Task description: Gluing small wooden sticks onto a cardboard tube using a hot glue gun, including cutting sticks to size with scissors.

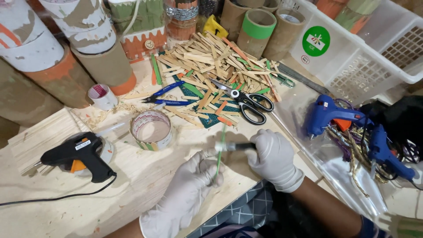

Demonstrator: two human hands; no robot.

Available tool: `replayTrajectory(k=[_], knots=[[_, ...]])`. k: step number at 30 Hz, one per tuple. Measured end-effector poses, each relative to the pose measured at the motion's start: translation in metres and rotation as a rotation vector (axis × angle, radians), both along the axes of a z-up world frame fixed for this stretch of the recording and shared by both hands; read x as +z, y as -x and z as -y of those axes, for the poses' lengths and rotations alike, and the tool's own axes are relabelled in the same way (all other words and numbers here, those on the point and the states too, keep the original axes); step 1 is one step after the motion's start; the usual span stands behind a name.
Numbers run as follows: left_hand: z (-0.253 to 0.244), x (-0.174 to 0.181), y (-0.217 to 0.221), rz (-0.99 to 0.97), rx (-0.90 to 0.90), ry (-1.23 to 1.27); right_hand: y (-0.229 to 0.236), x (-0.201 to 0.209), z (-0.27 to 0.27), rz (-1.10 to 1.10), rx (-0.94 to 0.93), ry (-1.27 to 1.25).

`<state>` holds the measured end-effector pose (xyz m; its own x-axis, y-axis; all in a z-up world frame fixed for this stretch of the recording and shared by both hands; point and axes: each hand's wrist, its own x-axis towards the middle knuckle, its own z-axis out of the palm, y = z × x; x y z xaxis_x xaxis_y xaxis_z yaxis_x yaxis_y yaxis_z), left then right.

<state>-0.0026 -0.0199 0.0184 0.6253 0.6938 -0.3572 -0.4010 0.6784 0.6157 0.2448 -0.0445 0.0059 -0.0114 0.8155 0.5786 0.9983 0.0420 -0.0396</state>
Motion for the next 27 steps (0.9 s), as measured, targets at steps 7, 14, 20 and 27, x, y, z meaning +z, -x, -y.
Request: replayTrajectory(k=[7, 14, 20, 27], knots=[[0.005, 0.05, -0.005, -0.332, -0.059, -0.045, -0.05, 0.014, 0.001, -0.101, -0.224, -0.104], [0.0, 0.025, -0.009, -0.403, 0.103, -0.081, 0.011, 0.014, 0.024, -0.544, 0.296, 0.24], [0.004, 0.026, -0.012, -0.334, 0.107, 0.048, 0.038, 0.04, 0.028, -0.671, 0.454, 0.376], [0.013, 0.016, -0.009, -0.195, 0.077, 0.14, 0.035, 0.025, 0.029, -0.587, 0.531, 0.325]])
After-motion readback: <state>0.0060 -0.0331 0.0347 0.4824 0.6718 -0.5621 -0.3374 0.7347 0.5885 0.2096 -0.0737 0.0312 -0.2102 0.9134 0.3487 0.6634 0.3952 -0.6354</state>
